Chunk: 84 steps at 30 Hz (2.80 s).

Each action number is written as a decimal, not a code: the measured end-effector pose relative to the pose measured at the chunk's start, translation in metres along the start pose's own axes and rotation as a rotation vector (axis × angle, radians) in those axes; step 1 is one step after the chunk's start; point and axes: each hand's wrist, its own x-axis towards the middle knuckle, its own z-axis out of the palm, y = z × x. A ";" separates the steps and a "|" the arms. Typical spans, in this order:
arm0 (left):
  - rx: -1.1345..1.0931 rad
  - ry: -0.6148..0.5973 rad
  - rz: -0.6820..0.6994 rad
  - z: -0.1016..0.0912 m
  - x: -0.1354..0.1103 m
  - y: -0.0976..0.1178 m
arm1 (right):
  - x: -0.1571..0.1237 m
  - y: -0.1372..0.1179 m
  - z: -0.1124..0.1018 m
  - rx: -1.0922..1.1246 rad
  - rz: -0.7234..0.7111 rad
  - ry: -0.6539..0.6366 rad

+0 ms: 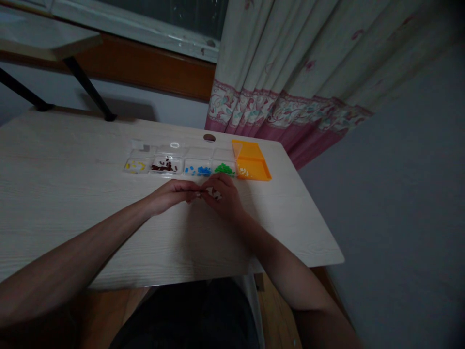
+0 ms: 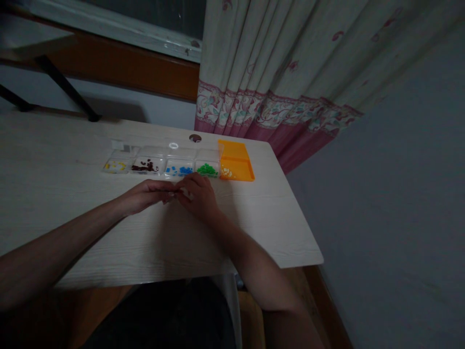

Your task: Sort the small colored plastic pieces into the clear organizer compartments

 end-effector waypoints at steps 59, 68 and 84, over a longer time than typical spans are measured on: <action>0.111 0.296 0.161 0.000 0.003 0.003 | -0.004 0.007 0.005 -0.048 0.004 -0.070; 0.815 0.638 0.476 -0.033 -0.004 0.017 | -0.003 0.044 -0.016 -0.156 0.100 0.076; 1.046 0.874 0.523 -0.065 0.002 0.008 | -0.002 0.036 -0.016 -0.425 0.159 -0.231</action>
